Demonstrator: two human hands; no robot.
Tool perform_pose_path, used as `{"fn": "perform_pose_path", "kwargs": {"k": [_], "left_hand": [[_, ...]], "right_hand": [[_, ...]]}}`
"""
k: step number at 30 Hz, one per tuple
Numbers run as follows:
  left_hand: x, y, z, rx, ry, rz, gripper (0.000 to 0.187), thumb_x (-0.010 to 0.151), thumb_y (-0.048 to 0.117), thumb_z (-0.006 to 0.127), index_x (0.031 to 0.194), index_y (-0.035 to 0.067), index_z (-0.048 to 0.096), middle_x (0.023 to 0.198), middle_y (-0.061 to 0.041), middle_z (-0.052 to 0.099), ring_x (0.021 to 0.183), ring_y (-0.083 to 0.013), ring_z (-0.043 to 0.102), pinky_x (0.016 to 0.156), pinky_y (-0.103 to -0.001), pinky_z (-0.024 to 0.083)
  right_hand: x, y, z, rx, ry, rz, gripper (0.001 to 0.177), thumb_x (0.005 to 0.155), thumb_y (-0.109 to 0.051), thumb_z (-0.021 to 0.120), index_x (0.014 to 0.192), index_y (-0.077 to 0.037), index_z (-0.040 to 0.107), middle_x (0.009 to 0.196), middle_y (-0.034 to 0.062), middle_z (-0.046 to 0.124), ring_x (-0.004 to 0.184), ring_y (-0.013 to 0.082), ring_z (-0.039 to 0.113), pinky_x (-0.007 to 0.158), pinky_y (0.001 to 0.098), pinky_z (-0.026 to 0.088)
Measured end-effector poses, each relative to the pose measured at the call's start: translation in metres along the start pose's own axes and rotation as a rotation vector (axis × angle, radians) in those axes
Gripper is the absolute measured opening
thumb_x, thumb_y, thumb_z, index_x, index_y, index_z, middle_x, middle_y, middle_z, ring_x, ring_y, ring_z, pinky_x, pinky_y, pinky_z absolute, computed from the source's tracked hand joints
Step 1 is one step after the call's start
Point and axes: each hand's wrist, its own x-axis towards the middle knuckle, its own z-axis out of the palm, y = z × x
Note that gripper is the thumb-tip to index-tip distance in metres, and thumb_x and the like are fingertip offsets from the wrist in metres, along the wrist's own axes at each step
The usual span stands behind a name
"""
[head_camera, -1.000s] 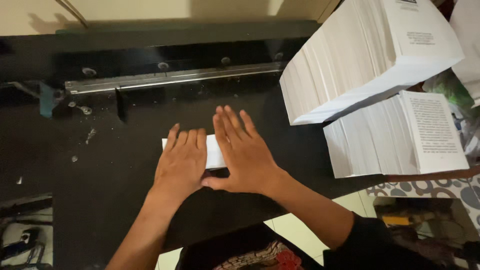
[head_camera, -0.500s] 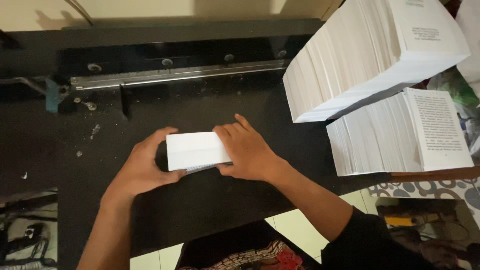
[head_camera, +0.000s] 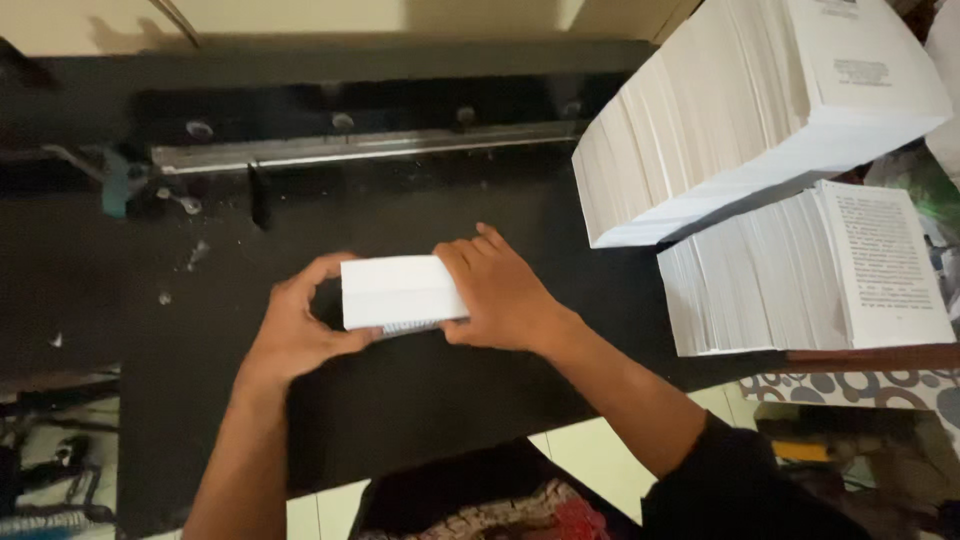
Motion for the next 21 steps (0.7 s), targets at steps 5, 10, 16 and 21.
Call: {"fn": "perform_pose_path", "kwargs": {"k": [5,10,16,21], "left_hand": [[-0.005,0.014,-0.001,0.027,0.006,-0.010,0.078,0.047,0.008,0.098,0.120,0.005,0.070,0.105,-0.015,0.078,0.110,-0.0288,0.069,0.104,-0.049,0.047],[0.014,0.081,-0.006,0.194,-0.049,0.089,0.077,0.049,0.011,0.098,0.121,0.004,0.071,0.103,-0.019,0.077,0.105,-0.0379,0.072,0.094,-0.052,0.052],[0.032,0.152,0.033,0.915,-0.433,0.179,0.082,0.056,0.036,0.095,0.126,0.003,0.068,0.104,-0.020,0.075,0.102,-0.0373,0.071,0.095,-0.050,0.055],[0.033,0.133,0.067,0.996,-0.480,0.286,0.088,0.061,0.042,0.089,0.132,-0.002,0.061,0.115,-0.022,0.070,0.109,-0.0400,0.064,0.098,-0.051,0.050]], "right_hand": [[-0.006,-0.001,-0.002,-0.024,0.043,-0.039,0.081,0.072,-0.046,0.076,0.134,0.001,0.055,0.112,0.0239,0.068,0.107,0.0401,0.069,0.119,0.0597,0.030],[-0.018,-0.012,-0.030,0.342,0.071,0.066,0.077,0.074,-0.037,0.082,0.135,0.001,0.054,0.124,0.0281,0.067,0.121,0.0456,0.064,0.123,0.0629,0.019],[-0.041,-0.008,0.045,0.752,0.193,0.195,0.086,0.076,-0.034,0.090,0.138,0.000,0.042,0.135,0.0336,0.054,0.136,0.0571,0.044,0.120,0.0705,0.022],[-0.046,0.023,0.114,0.934,0.177,0.266,0.087,0.073,-0.035,0.092,0.143,-0.011,0.047,0.135,0.0165,0.063,0.135,0.0345,0.053,0.117,0.0569,0.035]]}}
